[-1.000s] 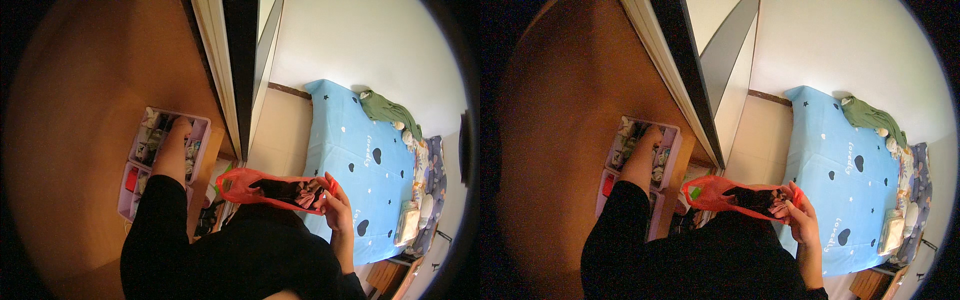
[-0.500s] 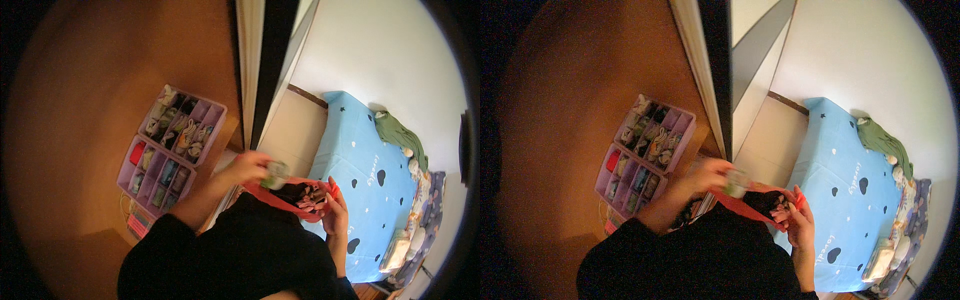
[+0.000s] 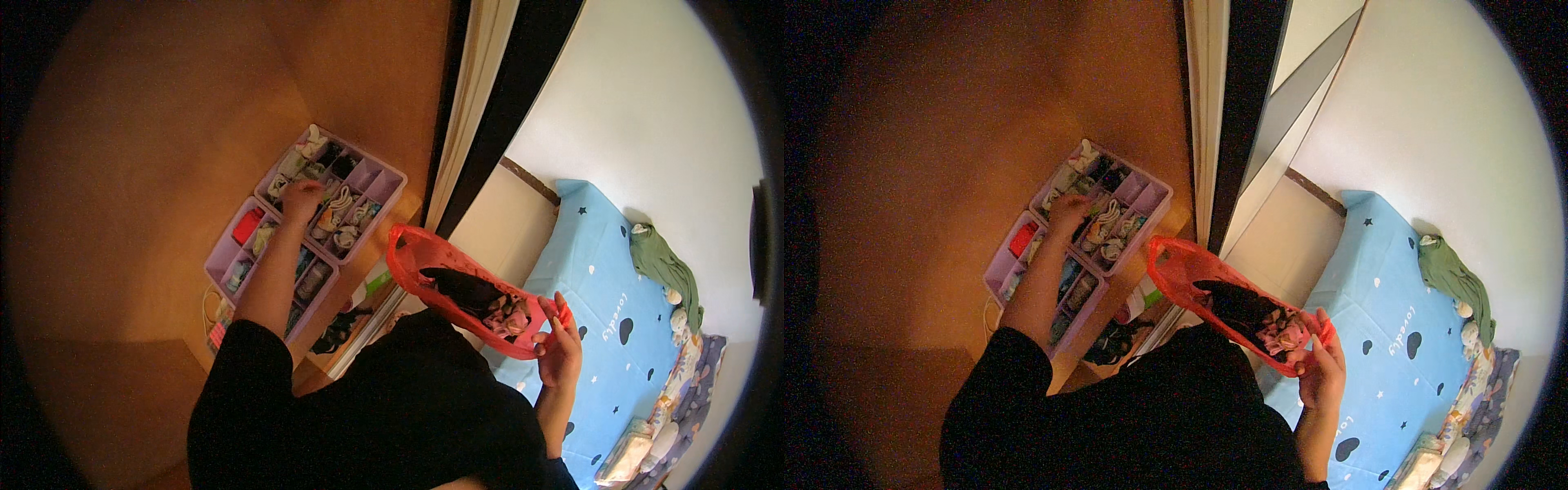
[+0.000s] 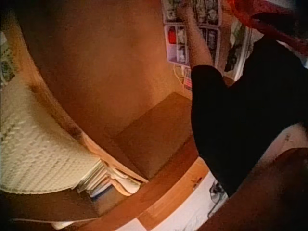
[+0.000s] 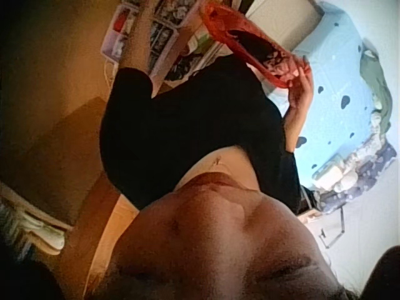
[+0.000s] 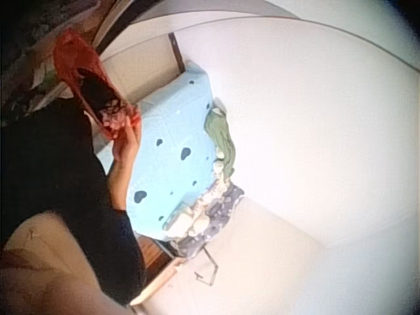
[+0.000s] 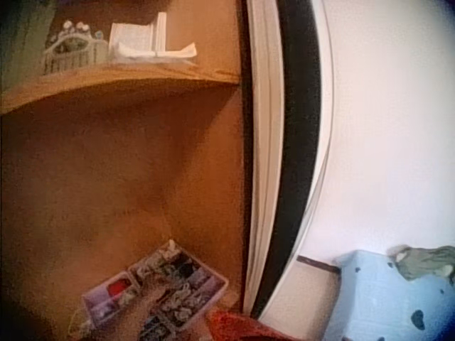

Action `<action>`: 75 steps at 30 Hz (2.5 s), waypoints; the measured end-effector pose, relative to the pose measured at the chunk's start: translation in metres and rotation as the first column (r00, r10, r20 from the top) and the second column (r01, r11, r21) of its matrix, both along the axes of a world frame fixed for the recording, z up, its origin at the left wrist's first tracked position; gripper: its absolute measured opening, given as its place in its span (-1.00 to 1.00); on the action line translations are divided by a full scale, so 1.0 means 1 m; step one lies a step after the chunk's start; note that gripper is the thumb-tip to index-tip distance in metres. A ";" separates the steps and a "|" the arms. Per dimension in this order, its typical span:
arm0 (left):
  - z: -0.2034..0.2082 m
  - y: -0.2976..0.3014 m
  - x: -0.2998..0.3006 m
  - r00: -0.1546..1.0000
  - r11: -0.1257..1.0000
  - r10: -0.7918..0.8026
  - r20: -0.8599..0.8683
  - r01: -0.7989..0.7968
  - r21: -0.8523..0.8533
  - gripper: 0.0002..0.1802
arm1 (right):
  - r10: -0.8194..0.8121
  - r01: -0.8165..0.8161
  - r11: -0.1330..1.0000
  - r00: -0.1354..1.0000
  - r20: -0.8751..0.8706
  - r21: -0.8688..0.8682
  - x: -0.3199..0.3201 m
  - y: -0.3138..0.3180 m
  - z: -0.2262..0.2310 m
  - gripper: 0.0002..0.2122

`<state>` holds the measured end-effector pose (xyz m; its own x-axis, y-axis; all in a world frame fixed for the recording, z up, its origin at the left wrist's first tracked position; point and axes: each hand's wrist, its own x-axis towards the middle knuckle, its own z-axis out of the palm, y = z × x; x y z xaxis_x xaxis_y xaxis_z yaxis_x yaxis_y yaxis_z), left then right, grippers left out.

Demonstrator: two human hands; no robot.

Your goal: The person sorts socks from a plastic bag into a multi-compartment organizer tray inside a cupboard, then walks through the house and ties the empty bag.

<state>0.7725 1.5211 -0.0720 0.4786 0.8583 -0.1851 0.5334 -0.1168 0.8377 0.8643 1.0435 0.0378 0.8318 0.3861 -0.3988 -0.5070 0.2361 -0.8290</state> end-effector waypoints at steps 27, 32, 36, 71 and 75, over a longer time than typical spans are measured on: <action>-0.041 0.061 0.087 0.654 0.637 -0.184 -0.734 0.647 0.418 -0.47 | -0.143 0.154 0.978 0.986 0.082 -0.144 -0.033 -0.025 0.004 -0.58; 0.013 0.040 0.054 0.878 0.919 -0.010 0.478 0.197 -0.342 -0.49 | -0.158 0.161 0.980 0.987 0.037 -0.114 -0.033 -0.026 0.000 -0.56; 0.034 0.007 0.030 0.606 0.675 0.074 0.792 0.554 -0.487 -0.57 | -0.142 0.143 0.987 0.990 0.012 -0.074 -0.027 -0.014 -0.001 -0.55; -0.027 0.059 0.048 0.989 0.980 -0.137 0.055 0.127 0.156 -0.77 | 0.011 -0.010 1.000 0.995 0.095 -0.006 -0.017 0.011 0.013 -0.48; -0.047 0.103 0.096 0.852 0.846 -0.194 -0.486 0.396 0.357 -0.70 | 0.017 -0.017 1.000 0.992 0.121 -0.005 -0.023 0.007 0.019 -0.53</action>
